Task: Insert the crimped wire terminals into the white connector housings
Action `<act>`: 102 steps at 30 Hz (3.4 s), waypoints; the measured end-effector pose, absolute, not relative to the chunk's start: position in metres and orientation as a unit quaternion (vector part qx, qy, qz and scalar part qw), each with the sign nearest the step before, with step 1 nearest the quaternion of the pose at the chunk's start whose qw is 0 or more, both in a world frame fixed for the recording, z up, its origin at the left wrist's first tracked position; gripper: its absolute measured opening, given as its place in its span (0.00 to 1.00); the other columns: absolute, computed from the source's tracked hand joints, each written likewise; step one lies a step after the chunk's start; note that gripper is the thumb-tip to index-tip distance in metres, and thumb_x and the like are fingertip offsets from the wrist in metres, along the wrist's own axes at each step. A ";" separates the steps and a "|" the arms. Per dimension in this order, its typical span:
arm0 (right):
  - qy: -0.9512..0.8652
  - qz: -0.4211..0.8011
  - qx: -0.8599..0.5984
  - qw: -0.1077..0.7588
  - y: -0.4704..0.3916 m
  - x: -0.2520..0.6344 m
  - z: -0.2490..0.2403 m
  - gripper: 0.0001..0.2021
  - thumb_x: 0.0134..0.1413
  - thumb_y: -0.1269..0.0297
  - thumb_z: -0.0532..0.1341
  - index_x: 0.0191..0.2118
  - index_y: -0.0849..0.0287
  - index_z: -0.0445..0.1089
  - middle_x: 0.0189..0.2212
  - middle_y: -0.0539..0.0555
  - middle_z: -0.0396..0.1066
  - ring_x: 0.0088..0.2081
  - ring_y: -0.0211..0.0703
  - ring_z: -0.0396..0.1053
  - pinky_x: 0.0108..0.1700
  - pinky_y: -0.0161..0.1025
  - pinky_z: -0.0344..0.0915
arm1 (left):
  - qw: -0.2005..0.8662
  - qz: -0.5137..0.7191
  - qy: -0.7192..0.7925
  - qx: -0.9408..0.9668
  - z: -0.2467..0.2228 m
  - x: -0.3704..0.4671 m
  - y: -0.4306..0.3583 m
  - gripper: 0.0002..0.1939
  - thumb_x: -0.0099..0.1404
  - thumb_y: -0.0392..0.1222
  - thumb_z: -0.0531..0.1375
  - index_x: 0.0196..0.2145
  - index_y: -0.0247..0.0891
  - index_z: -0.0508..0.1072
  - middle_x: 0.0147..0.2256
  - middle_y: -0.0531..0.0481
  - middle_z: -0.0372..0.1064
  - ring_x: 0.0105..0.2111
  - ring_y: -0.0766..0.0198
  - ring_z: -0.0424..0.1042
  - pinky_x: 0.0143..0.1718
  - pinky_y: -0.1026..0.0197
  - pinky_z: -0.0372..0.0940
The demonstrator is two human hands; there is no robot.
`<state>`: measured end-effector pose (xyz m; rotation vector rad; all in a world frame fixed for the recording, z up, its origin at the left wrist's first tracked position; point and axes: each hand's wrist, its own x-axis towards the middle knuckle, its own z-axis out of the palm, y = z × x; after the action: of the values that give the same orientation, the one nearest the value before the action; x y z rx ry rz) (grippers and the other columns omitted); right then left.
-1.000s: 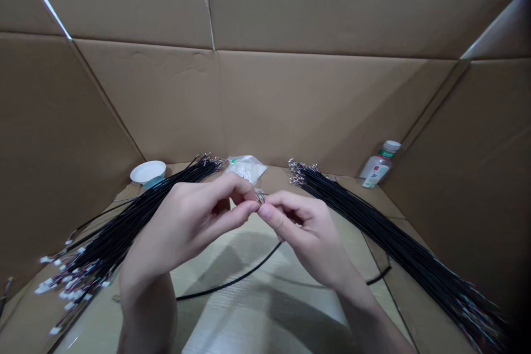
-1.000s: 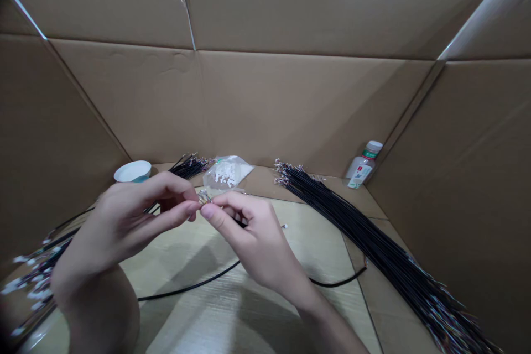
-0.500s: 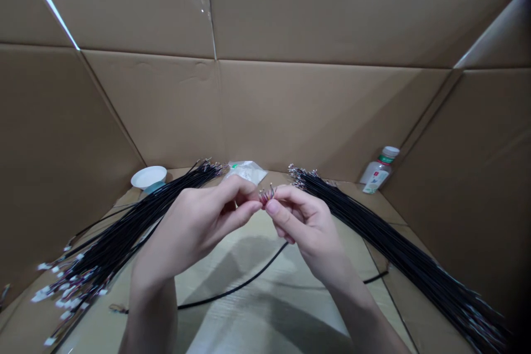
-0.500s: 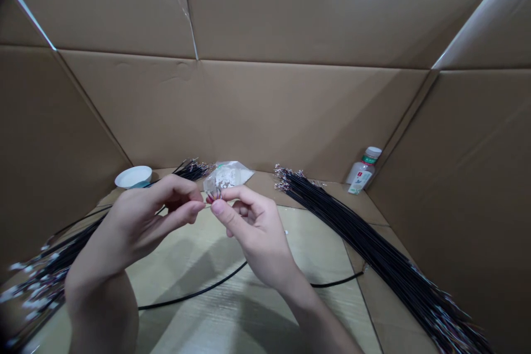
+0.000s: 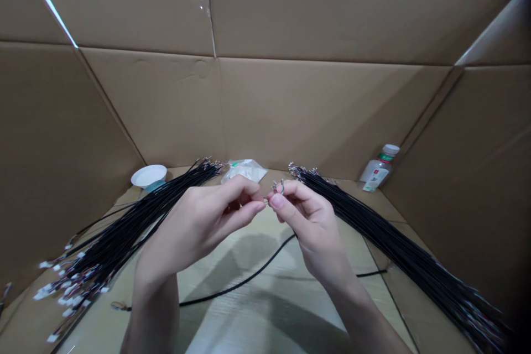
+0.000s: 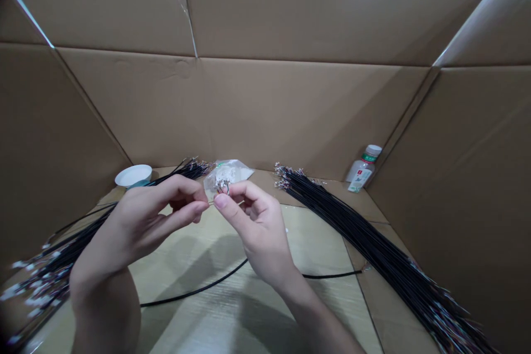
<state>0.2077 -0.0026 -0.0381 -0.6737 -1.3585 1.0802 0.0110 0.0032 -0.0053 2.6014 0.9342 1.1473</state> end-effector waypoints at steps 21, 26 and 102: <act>-0.591 0.441 -0.309 0.601 -0.005 0.211 -0.035 0.13 0.67 0.57 0.66 0.31 0.56 0.70 0.28 0.45 0.62 0.31 0.36 0.58 0.36 0.36 0.58 | 0.173 0.557 0.222 0.781 -0.010 0.020 0.012 0.16 0.57 0.33 0.76 0.38 0.41 0.75 0.36 0.55 0.74 0.36 0.67 0.75 0.35 0.68 0.74; -0.596 0.438 -0.311 0.597 -0.006 0.211 -0.034 0.14 0.67 0.56 0.65 0.30 0.56 0.69 0.28 0.46 0.62 0.32 0.36 0.58 0.36 0.36 0.59 | 0.152 0.538 0.208 0.802 -0.009 0.020 0.012 0.12 0.61 0.31 0.74 0.38 0.40 0.77 0.36 0.51 0.74 0.38 0.64 0.74 0.37 0.61 0.71; -0.492 0.490 -0.311 0.649 -0.006 0.212 -0.039 0.19 0.64 0.54 0.68 0.25 0.56 0.65 0.25 0.46 0.59 0.31 0.39 0.54 0.36 0.39 0.53 | 0.215 0.582 0.233 0.749 -0.023 0.041 0.017 0.16 0.66 0.28 0.69 0.45 0.48 0.84 0.41 0.54 0.84 0.40 0.64 0.83 0.41 0.62 0.81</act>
<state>0.2120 -0.0061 -0.0393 -0.7070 -1.1190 1.1130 0.0413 0.0171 -0.0230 2.0780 0.6475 1.6131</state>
